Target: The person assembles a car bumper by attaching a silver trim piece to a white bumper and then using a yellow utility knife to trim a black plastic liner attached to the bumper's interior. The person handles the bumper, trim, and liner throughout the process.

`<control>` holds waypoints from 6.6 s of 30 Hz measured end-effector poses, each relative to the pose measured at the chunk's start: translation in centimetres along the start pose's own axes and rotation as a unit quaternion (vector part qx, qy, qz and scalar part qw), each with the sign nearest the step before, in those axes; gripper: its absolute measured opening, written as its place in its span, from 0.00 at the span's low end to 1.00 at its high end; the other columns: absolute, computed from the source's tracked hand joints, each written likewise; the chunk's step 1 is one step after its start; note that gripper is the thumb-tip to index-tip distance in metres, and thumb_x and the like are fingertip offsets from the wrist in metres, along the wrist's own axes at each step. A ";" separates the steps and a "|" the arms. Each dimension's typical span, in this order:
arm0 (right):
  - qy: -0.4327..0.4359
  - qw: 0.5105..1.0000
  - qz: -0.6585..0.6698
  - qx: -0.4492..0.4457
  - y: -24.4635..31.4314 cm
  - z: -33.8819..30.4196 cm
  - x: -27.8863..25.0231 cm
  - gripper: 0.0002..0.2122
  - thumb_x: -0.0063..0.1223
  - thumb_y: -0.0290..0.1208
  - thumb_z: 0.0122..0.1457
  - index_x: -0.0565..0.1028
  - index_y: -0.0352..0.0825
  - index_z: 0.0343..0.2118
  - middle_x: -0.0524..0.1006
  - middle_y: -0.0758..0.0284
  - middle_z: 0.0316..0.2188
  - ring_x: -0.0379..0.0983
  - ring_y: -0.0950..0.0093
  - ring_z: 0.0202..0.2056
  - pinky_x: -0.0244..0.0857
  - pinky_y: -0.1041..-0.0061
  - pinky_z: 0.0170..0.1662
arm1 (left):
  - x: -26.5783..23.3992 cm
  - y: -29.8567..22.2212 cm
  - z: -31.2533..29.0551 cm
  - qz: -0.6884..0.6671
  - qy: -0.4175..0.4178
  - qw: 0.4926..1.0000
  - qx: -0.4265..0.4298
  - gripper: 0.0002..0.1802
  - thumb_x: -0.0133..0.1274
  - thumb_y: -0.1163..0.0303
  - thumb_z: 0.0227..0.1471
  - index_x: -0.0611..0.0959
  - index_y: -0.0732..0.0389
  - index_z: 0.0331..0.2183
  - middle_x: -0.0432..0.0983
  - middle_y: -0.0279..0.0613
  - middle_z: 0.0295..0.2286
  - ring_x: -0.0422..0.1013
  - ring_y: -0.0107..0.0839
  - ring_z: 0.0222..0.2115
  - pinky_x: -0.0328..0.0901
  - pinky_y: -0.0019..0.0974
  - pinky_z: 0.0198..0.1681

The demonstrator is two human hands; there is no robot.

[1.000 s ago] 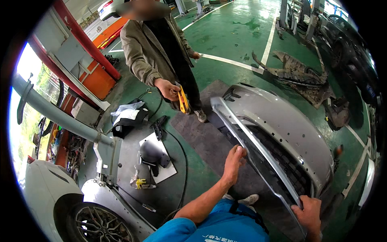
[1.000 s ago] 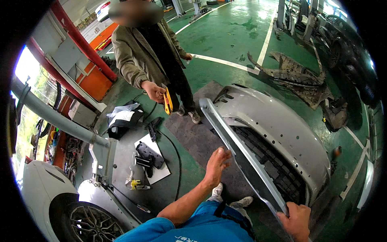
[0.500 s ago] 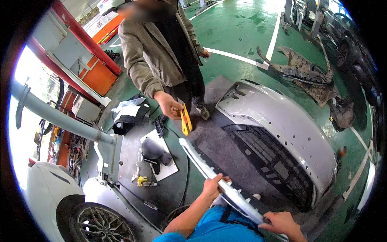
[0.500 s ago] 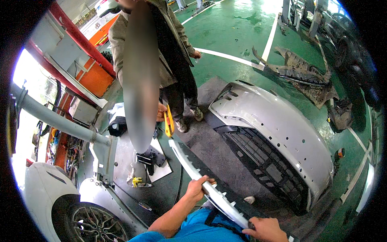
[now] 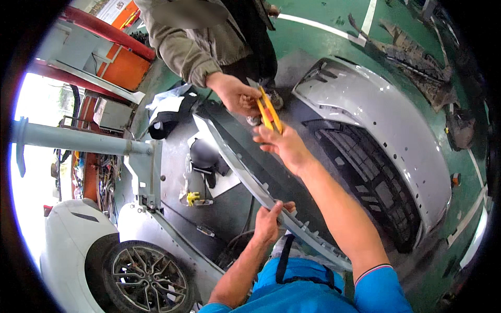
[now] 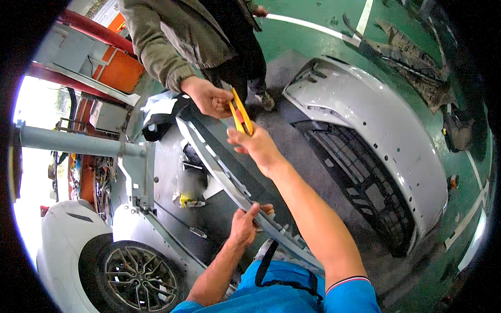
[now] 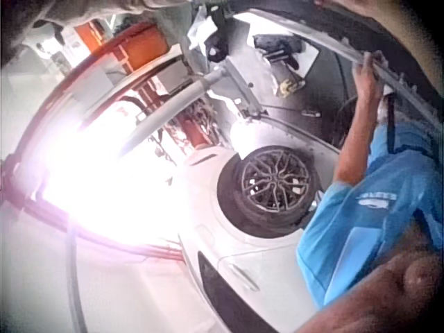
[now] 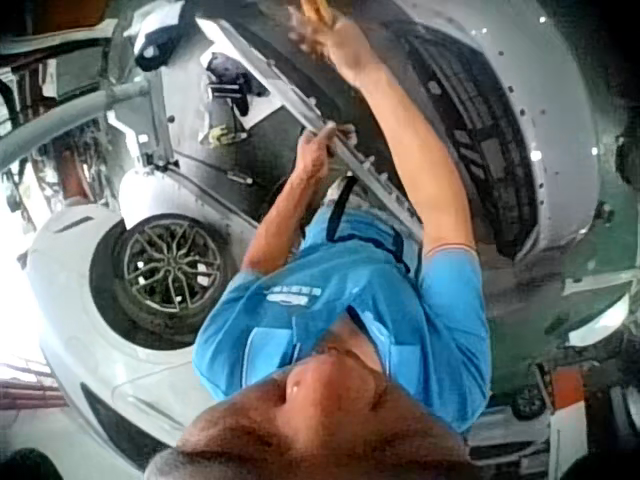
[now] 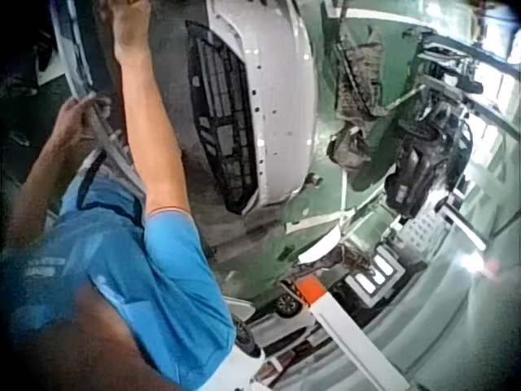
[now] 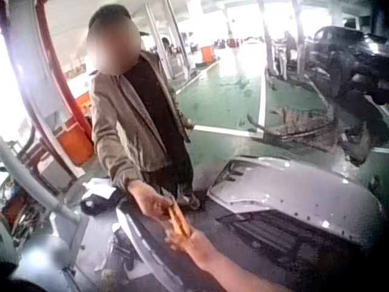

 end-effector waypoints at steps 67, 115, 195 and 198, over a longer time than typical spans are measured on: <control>-0.389 0.911 0.043 0.132 -23.8 -37.1 -34.7 0.11 0.60 0.26 0.53 0.76 0.31 0.40 0.72 0.75 0.27 0.65 0.86 0.27 0.60 0.85 0.31 | 3.8 16.9 13.0 0.002 -0.140 0.983 -0.118 0.17 0.56 0.53 0.55 0.77 0.59 0.31 0.71 0.33 0.25 0.67 0.29 0.28 0.66 0.40 0.41; -0.492 0.812 -0.202 0.241 -38.7 -43.0 -43.6 0.20 0.62 0.31 0.49 0.72 0.28 0.43 0.72 0.58 0.44 0.72 0.60 0.43 0.65 0.69 0.47 | -0.7 40.5 20.4 -0.029 -0.109 0.969 -0.219 0.18 0.55 0.52 0.55 0.74 0.57 0.30 0.69 0.34 0.27 0.66 0.33 0.32 0.64 0.41 0.47; -0.439 0.727 0.319 0.422 -31.0 -42.4 -29.9 0.15 0.45 0.35 0.65 0.67 0.33 0.51 0.72 0.68 0.22 0.69 0.78 0.17 0.64 0.77 0.18 | -2.1 31.0 17.8 -0.258 0.121 0.932 -0.224 0.27 0.43 0.45 0.60 0.81 0.60 0.34 0.62 0.33 0.14 0.59 0.26 0.18 0.64 0.39 0.38; -0.446 0.721 0.336 0.410 -31.4 -42.1 -29.7 0.14 0.45 0.35 0.65 0.67 0.33 0.49 0.72 0.68 0.21 0.68 0.78 0.16 0.63 0.77 0.18 | -2.5 31.1 17.8 -0.249 0.125 0.934 -0.225 0.27 0.44 0.45 0.60 0.82 0.59 0.34 0.61 0.32 0.14 0.58 0.26 0.18 0.65 0.39 0.39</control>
Point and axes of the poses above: each hand's wrist, its own z-axis towards the middle knuckle, its own x-axis out of the palm, y = z × x, the point moved 3 cm from there along z, towards the middle knuckle
